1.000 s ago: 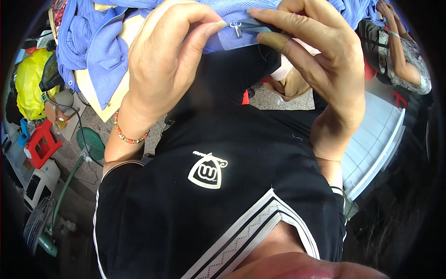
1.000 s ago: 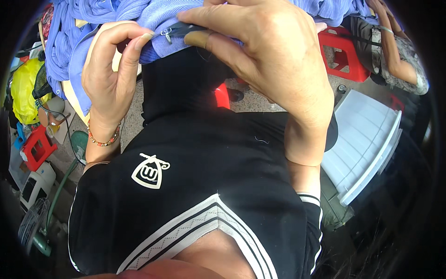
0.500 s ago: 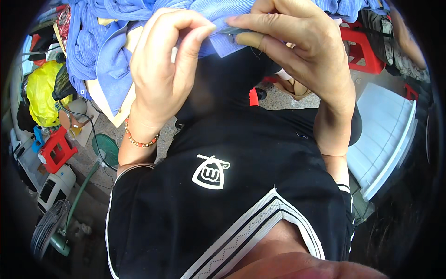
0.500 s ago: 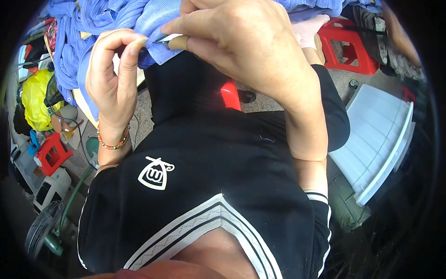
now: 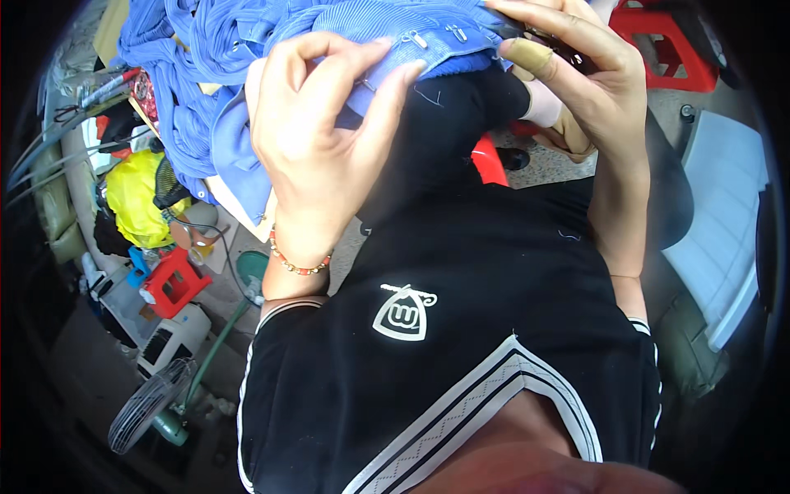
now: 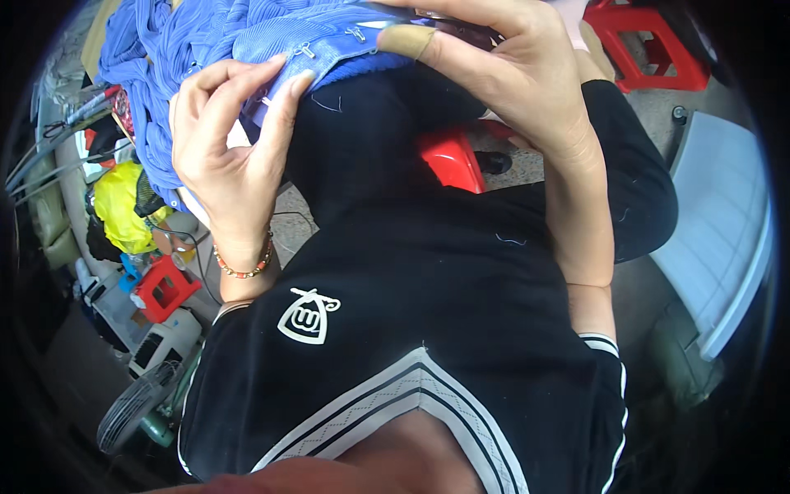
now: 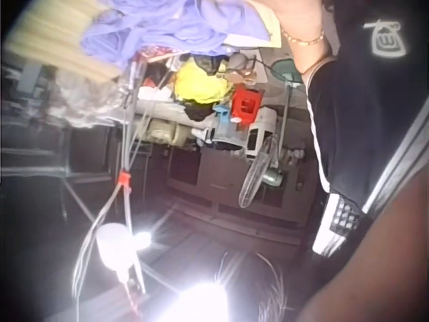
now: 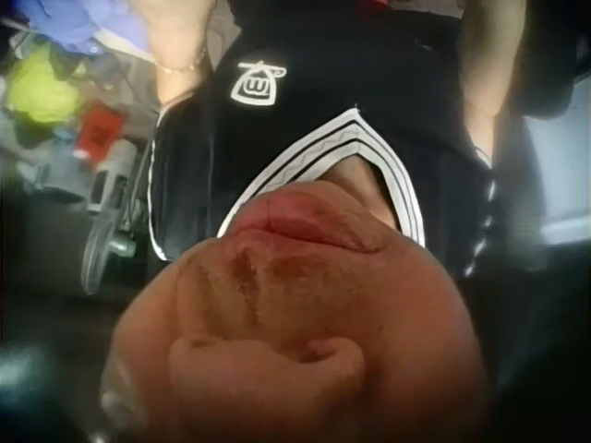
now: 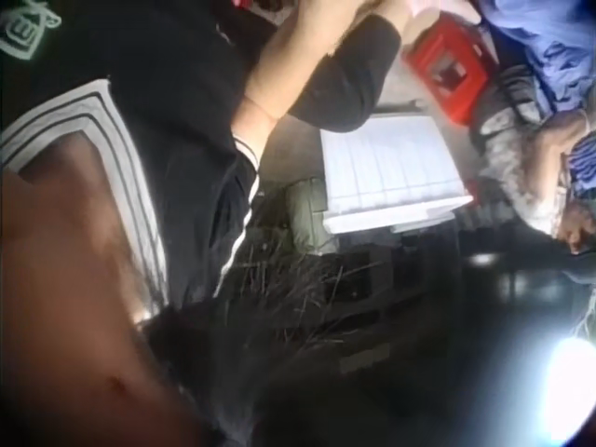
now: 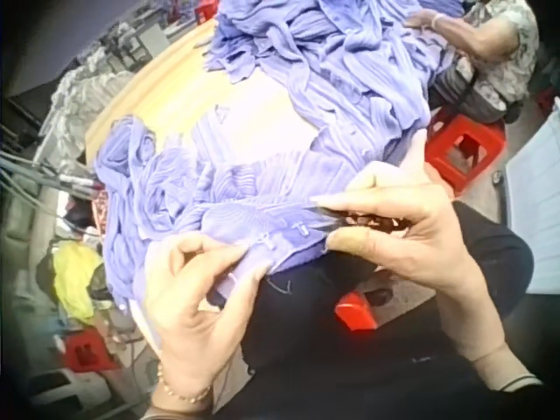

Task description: Trimming loose threads from blue fabric garments using small thread snips.

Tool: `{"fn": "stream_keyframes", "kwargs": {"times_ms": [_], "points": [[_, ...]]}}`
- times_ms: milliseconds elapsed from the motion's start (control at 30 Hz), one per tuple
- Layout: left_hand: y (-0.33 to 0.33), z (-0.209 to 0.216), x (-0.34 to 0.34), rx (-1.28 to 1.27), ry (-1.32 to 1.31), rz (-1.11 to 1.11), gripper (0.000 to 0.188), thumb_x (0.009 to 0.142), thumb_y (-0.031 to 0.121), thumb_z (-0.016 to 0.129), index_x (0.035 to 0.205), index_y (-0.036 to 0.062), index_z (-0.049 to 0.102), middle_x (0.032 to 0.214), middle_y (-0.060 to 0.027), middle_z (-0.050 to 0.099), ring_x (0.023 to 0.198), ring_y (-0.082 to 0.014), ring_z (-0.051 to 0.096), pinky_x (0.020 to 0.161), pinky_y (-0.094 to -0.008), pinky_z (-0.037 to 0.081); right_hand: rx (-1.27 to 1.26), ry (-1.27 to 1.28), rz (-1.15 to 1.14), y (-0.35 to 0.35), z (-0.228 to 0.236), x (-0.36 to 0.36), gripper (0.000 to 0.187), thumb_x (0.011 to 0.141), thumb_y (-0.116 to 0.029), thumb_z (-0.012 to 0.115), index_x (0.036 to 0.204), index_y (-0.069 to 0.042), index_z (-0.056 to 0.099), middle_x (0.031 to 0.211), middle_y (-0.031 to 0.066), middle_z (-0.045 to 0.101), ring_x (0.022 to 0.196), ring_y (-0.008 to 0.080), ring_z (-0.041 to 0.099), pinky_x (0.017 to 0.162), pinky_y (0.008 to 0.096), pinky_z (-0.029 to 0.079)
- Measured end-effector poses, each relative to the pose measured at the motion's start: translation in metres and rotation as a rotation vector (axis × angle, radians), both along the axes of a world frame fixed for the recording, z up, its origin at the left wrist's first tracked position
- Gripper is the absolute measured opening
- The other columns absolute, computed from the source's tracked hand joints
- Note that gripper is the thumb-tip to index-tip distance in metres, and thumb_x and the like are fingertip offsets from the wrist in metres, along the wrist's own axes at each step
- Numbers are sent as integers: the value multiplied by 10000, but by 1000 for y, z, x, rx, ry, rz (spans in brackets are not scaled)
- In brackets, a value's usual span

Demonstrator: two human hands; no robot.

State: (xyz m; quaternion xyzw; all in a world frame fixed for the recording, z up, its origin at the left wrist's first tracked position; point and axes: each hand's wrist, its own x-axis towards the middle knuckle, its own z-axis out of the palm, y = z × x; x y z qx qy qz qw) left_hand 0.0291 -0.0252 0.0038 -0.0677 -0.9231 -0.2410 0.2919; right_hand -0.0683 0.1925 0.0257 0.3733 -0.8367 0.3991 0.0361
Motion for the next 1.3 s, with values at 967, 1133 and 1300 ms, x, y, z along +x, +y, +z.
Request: {"fn": "stream_keyframes", "kwargs": {"times_ms": [967,1133,1300], "points": [[-4,4,-1,55,-81,-42,133,798,22,770,909,23,697,875,-89,672,812,-238,663,702,-316,527,-446,-76,392,-26,-32,-16,275,835,-127,762,1066,16,717,829,129,641,746,235,608,668,317,476],[-4,-1,-3,-18,-33,-17,92,847,28,722,879,12,638,890,-104,655,812,-288,631,727,-355,495,-108,-192,293,-25,-27,-18,284,832,-129,763,1076,9,715,849,133,643,747,248,614,674,324,480],[-2,0,-3,46,-67,-1,81,869,17,697,906,3,626,890,-115,643,808,-286,622,724,-348,490,-589,116,485,-33,-56,-27,286,848,-148,747,1092,-4,708,876,137,648,781,284,636,694,350,491]]}}
